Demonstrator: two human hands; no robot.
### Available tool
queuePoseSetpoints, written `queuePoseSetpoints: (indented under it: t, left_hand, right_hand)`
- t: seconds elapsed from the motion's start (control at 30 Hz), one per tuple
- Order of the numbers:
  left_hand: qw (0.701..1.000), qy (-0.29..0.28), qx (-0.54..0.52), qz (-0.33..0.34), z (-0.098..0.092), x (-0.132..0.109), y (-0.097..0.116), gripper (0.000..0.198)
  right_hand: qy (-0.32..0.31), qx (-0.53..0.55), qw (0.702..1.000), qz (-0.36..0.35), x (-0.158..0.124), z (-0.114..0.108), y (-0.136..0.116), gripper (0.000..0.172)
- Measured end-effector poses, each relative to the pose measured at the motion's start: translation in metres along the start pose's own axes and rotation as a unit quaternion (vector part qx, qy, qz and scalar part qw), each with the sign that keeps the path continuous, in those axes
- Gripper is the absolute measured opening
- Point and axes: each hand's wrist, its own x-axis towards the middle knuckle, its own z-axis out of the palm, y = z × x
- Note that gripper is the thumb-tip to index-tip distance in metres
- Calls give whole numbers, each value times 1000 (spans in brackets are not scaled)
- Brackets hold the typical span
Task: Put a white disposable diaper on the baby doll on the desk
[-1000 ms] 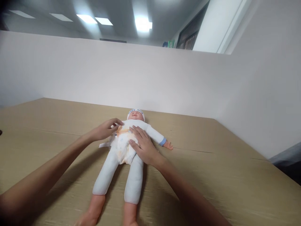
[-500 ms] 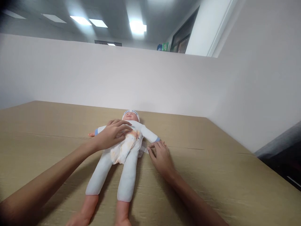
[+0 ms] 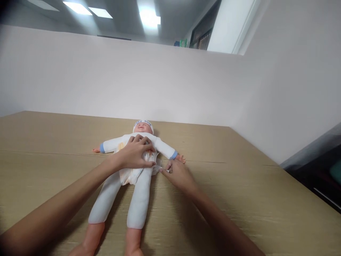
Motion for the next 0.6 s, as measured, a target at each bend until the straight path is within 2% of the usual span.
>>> queuePoseSetpoints:
  t: [0.3, 0.43, 0.6]
  left_hand:
    - [1000, 0, -8, -5, 2, 1, 0, 60]
    - [1000, -1, -13, -10, 4, 0, 0, 69]
    - [999, 11, -37, -21, 8, 0, -1, 82]
  right_hand:
    - [-86, 177, 980, 5, 12, -16, 1, 56]
    - [-106, 243, 964, 19, 33, -23, -8, 55]
    - [-118, 269, 956, 4, 65, -10, -32, 53]
